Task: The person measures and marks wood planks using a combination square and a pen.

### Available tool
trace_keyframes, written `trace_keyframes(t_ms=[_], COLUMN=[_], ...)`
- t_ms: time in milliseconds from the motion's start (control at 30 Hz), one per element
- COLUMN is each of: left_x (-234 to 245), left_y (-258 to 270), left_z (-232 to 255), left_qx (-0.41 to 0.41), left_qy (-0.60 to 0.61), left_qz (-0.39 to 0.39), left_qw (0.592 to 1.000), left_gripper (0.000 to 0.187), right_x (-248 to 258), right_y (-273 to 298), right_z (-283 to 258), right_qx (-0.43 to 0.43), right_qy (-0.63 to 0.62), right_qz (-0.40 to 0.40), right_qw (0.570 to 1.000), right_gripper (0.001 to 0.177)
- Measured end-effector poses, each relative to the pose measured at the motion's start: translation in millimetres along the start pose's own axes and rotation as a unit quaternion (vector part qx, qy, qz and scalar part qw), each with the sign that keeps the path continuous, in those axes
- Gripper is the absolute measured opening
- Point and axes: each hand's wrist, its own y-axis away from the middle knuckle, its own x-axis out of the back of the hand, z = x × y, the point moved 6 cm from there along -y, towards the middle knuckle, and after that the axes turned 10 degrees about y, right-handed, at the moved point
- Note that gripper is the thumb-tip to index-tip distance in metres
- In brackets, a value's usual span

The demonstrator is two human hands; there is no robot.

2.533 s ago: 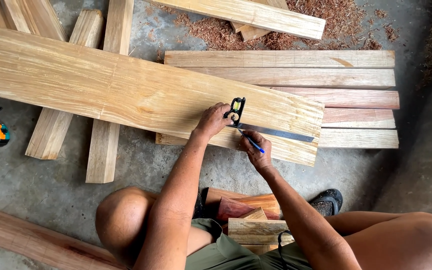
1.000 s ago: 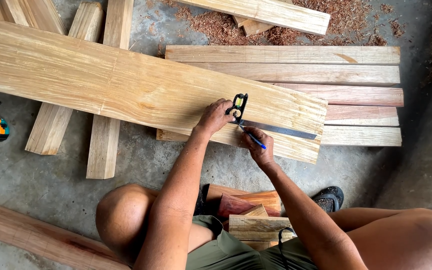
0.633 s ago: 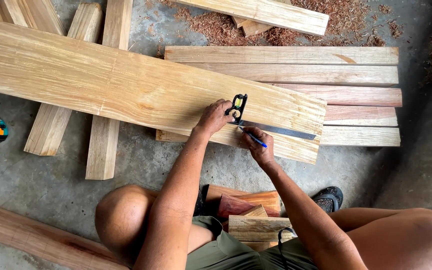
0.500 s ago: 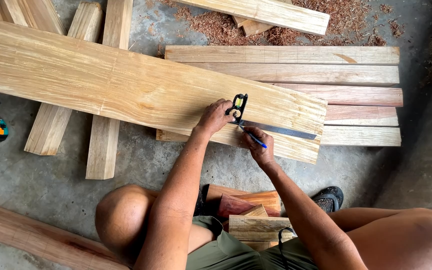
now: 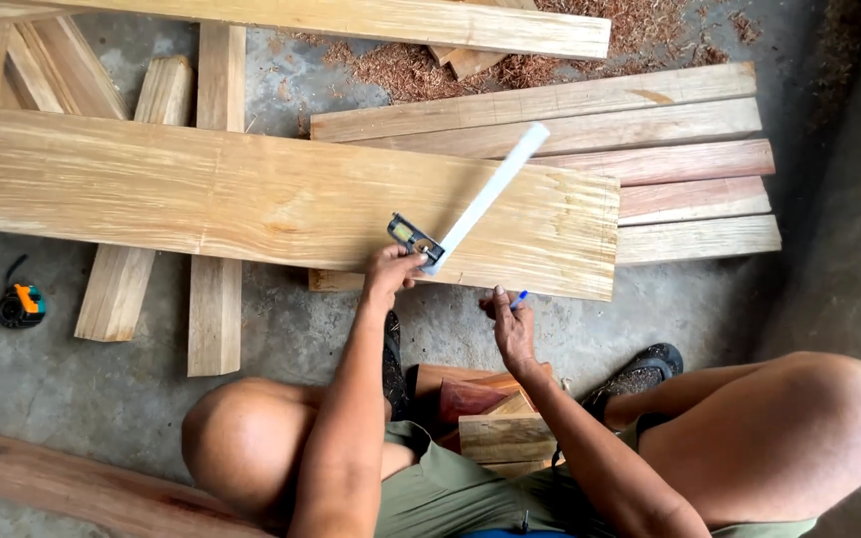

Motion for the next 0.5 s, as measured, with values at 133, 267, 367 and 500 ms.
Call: trace_keyframes(t_ms=[133,267,367,500], left_x=[-1.6,0.7,9.5,1.8], left_y=[40.6,21.8,17.5,24.5], left_z=[-54.3,-107.7,-117.9,-115.5], left_qx=[0.081,0.079,0.057,0.031], left_qy=[0.097,0.239,0.291,0.297], left_qz=[0.070,0.079,0.060,0.046], left_qw=[0.989,0.964,0.953,0.953], left_gripper=[0.014,0.018,0.021,0.021], right_x=[-38.8,-74.0,-97.4,-98.4], right_y=[23.5,18.1,7.9,0.9], right_z=[1.9,-3.7,-2.8,8.2], right_qx=[-0.114,-0.187,-0.214,-0.213], right_qy=[-0.120,-0.206,-0.235,-0.221], right_qz=[-0.097,-0.144,-0.116,-0.070], right_qw=[0.981,0.950,0.941,0.949], right_gripper=[0.048,0.041,0.035,0.025])
